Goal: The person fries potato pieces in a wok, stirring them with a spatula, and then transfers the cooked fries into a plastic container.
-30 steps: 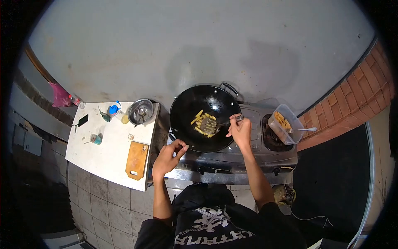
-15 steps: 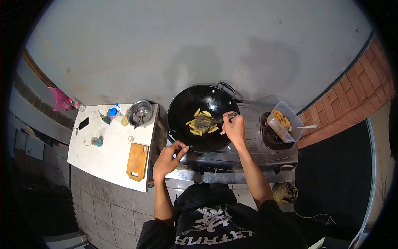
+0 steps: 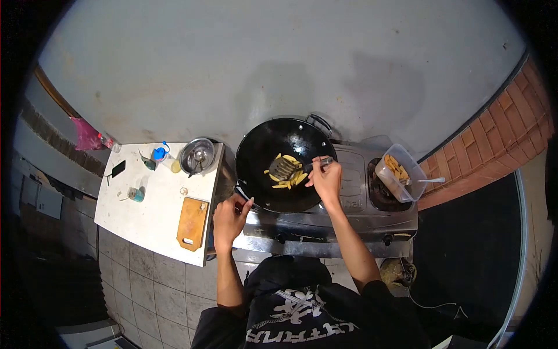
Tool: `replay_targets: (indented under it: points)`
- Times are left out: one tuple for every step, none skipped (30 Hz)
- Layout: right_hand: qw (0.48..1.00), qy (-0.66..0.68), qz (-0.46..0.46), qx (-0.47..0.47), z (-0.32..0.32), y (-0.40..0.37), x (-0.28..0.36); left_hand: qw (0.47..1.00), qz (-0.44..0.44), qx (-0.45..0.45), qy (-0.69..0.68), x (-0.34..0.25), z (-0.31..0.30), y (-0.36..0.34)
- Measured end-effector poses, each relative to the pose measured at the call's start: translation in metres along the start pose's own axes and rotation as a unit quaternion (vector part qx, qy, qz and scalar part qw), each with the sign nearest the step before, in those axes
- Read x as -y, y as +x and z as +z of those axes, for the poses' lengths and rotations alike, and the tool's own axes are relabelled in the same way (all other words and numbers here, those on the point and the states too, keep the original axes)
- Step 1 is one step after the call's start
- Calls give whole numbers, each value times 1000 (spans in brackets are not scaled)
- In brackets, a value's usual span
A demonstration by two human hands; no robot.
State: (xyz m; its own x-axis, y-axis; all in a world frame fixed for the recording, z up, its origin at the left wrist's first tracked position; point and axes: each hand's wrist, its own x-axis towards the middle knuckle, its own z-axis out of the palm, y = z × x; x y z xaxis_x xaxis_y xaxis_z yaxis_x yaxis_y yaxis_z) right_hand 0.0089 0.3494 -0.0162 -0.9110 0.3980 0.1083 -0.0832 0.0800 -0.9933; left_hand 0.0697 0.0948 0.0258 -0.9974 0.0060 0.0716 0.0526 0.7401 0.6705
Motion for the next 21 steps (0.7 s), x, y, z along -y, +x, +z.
replay_targets:
  points:
    - [1000,0,0,2,0,-3,1,1000,7,-18,-5,4,3,1]
    - [1000,-21,8,11,-2,-6,3,1000,6,-20,-5,7,5,1]
    - [999,-42,16,19,-4,-8,6,1000,0,-24,14,9,6,1]
    - [999,-43,15,21,-8,-9,9,999,-6,-29,32,10,7,0]
    - [999,-37,15,17,-13,-9,12,999,-8,-30,32,13,9,0]
    - [999,-31,15,11,-19,-9,15,999,-8,-36,25,17,11,1]
    - [999,-35,5,10,-25,-9,18,999,-7,-43,18,18,11,1]
    - [1000,-21,-1,9,-31,-9,23,999,-9,-44,18,18,11,1]
    - [1000,-13,-2,3,-36,-7,21,999,-13,-38,12,18,11,1]
    - [1000,-5,-2,-4,-39,-6,21,999,-16,-32,7,18,10,1]
    - [1000,-5,-1,-5,-39,-7,21,999,-16,-31,8,18,9,2]
    - [1000,-5,5,-8,-38,-8,22,999,-17,-32,6,18,9,2]
    - [1000,-6,12,-12,-37,-9,22,999,-17,-32,5,17,9,2]
    - [1000,-6,12,-15,-35,-9,20,999,-16,-30,5,16,9,3]
    - [1000,-9,8,-12,-30,-8,13,999,-23,-27,9,15,7,3]
    - [1000,-11,5,-8,-25,-8,7,999,-32,-24,13,14,7,3]
    - [1000,-3,-7,-12,-18,-8,1,999,-33,-21,14,15,7,2]
    - [1000,-3,-6,-12,-16,-9,-4,999,-28,-23,13,16,8,3]
    - [1000,-17,3,4,-13,-11,-3,999,-24,-26,12,16,8,3]
    - [999,-32,12,19,-11,-14,-2,999,-24,-26,13,16,7,3]
    - [999,-40,9,25,-12,-16,1,999,-21,-25,12,15,7,3]
